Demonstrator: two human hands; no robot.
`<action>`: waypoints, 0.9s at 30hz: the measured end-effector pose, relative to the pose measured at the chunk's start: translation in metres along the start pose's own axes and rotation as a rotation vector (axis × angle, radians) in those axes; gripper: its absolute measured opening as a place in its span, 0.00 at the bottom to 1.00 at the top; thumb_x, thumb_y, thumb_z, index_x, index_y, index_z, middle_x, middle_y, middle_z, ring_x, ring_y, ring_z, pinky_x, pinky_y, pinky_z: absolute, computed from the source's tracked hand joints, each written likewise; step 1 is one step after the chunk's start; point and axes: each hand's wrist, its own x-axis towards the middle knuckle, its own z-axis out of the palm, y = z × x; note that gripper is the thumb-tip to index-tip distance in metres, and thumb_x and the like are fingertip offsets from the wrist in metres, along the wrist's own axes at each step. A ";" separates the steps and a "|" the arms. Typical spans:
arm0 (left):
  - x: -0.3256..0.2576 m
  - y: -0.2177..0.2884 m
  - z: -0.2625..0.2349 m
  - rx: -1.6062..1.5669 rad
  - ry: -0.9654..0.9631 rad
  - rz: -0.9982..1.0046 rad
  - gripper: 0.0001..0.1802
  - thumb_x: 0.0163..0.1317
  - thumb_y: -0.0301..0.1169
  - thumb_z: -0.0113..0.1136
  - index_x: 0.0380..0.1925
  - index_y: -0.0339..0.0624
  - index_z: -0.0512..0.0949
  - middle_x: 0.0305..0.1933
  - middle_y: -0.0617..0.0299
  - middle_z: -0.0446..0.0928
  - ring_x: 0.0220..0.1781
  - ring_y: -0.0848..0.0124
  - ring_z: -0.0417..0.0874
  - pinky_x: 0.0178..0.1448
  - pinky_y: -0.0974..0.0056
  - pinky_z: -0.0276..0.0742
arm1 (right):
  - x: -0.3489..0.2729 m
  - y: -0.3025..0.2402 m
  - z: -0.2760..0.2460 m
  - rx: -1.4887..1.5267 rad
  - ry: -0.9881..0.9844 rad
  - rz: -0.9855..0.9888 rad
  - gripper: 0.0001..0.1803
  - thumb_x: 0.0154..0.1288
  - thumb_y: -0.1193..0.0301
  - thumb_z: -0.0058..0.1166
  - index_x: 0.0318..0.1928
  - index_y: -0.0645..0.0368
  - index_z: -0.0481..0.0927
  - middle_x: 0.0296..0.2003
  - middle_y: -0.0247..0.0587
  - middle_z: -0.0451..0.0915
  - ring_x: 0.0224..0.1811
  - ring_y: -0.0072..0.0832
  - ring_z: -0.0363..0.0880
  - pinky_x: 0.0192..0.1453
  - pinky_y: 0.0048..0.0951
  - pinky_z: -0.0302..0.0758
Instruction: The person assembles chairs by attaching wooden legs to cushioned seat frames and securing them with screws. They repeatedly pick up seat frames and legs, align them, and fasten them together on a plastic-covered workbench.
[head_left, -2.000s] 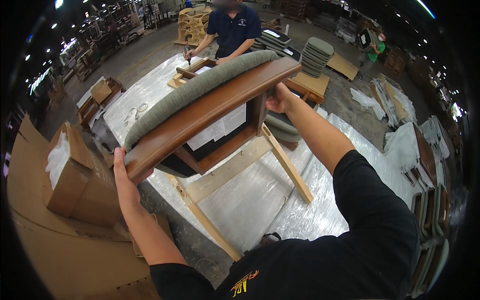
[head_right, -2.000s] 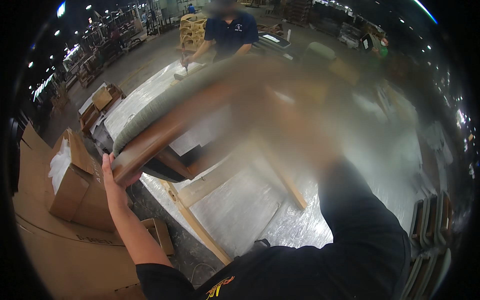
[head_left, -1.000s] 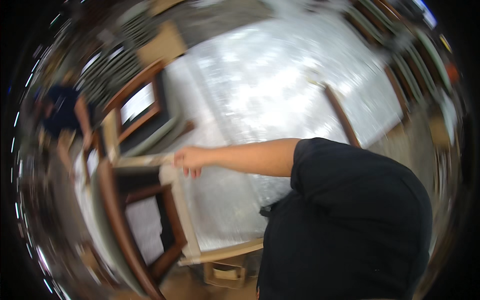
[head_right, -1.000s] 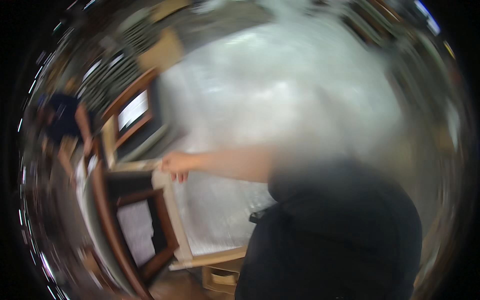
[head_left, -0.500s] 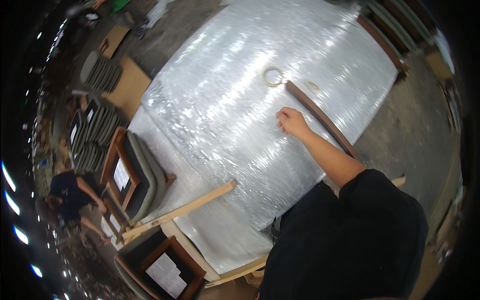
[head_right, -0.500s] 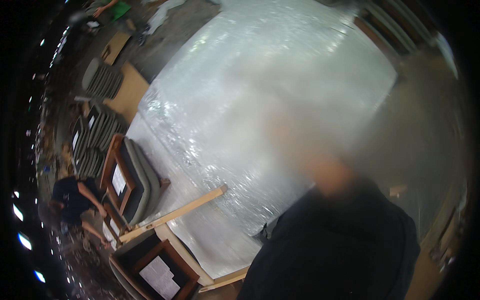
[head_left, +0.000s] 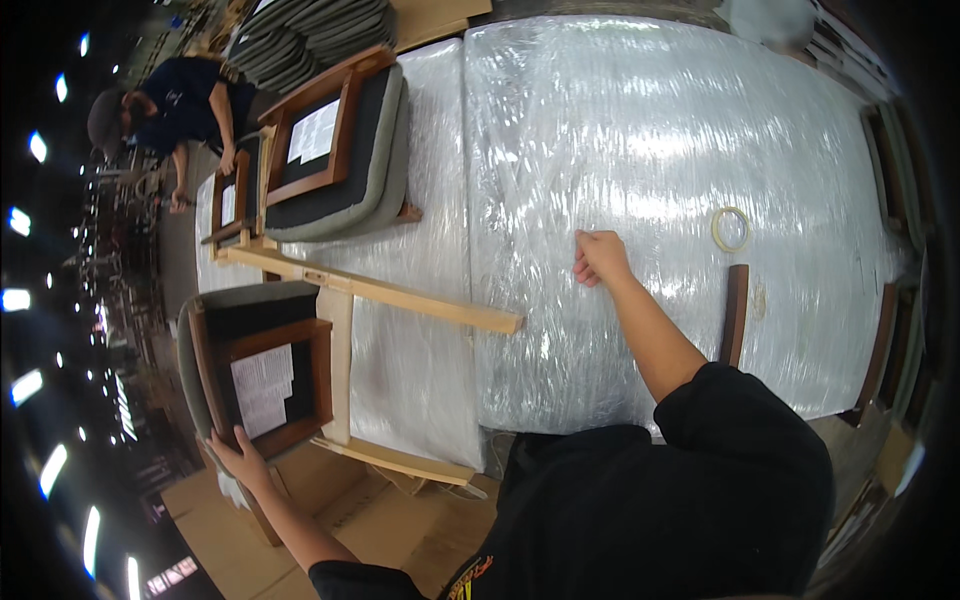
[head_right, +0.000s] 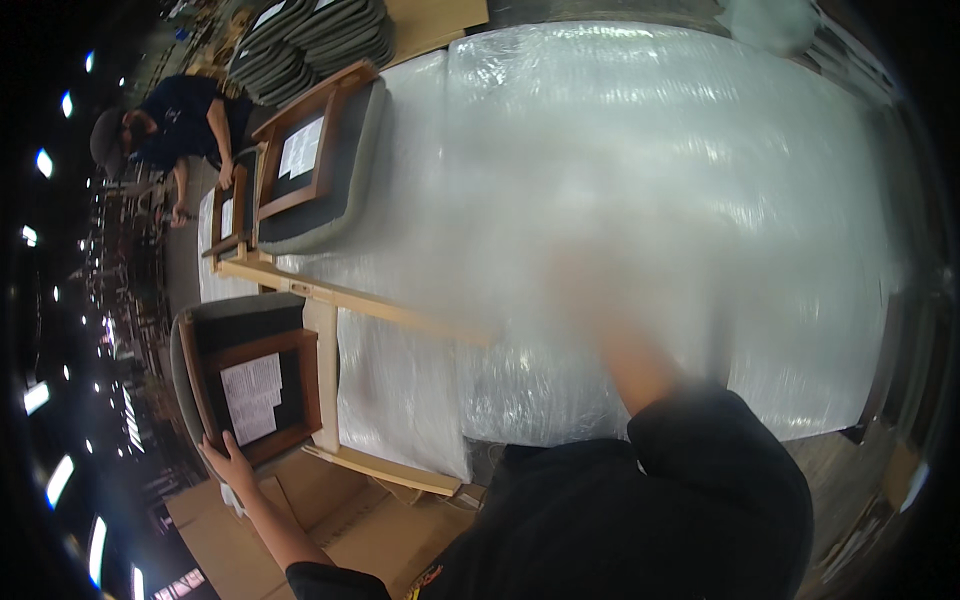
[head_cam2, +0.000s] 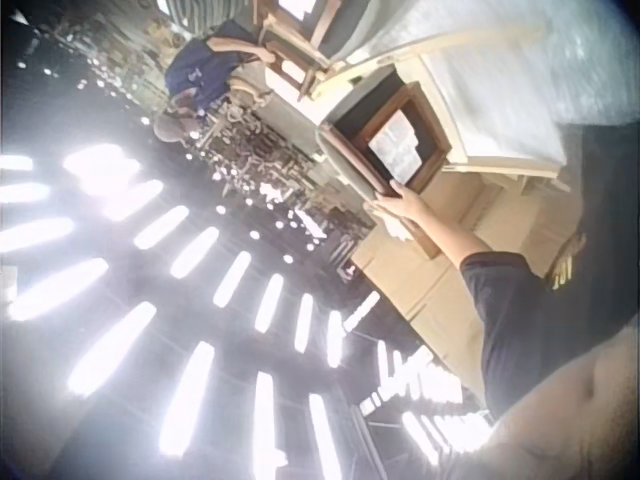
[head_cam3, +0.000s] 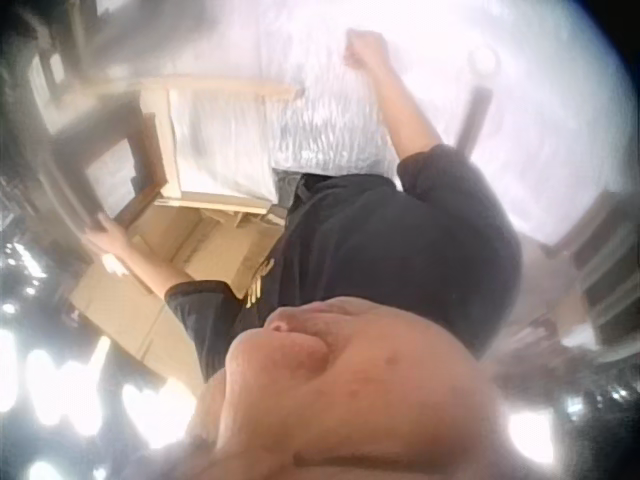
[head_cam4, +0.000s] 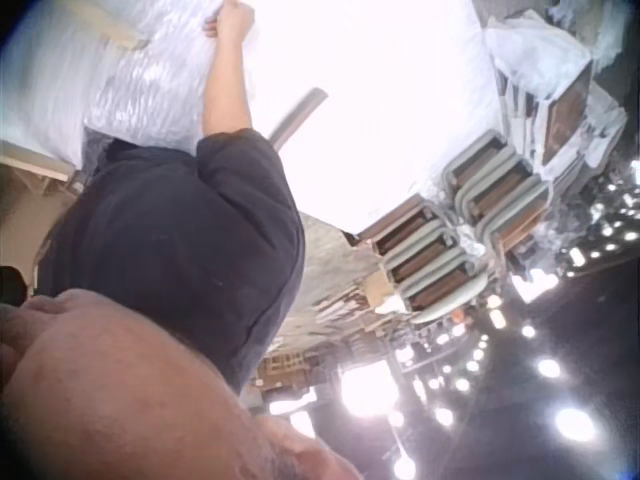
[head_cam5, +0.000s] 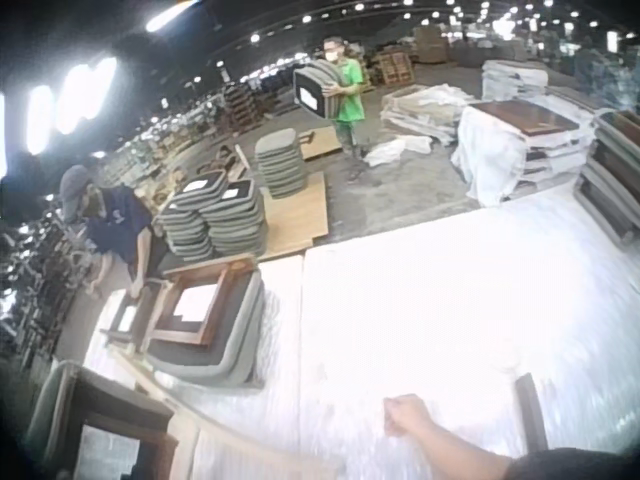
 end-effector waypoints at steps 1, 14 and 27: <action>-0.001 0.002 0.002 0.012 0.003 -0.021 0.39 0.74 0.49 0.63 0.74 0.34 0.68 0.81 0.31 0.57 0.84 0.41 0.57 0.85 0.48 0.53 | 0.001 0.002 0.000 -0.008 0.000 -0.021 0.25 0.76 0.53 0.53 0.31 0.65 0.80 0.23 0.49 0.84 0.16 0.35 0.82 0.17 0.37 0.77; -0.066 0.046 -0.022 -0.139 0.276 -0.001 0.29 0.71 0.29 0.61 0.70 0.30 0.70 0.74 0.38 0.71 0.77 0.46 0.69 0.81 0.49 0.61 | 0.017 0.011 0.001 0.020 -0.049 0.027 0.24 0.69 0.51 0.57 0.31 0.62 0.80 0.24 0.49 0.84 0.19 0.37 0.81 0.23 0.40 0.78; -0.740 0.061 0.050 -0.586 -1.381 -1.293 0.19 0.72 0.39 0.59 0.53 0.36 0.82 0.49 0.42 0.84 0.51 0.50 0.85 0.54 0.49 0.80 | 0.042 0.075 0.019 -0.151 0.187 -0.390 0.13 0.74 0.62 0.51 0.38 0.59 0.79 0.27 0.42 0.84 0.21 0.33 0.83 0.21 0.35 0.76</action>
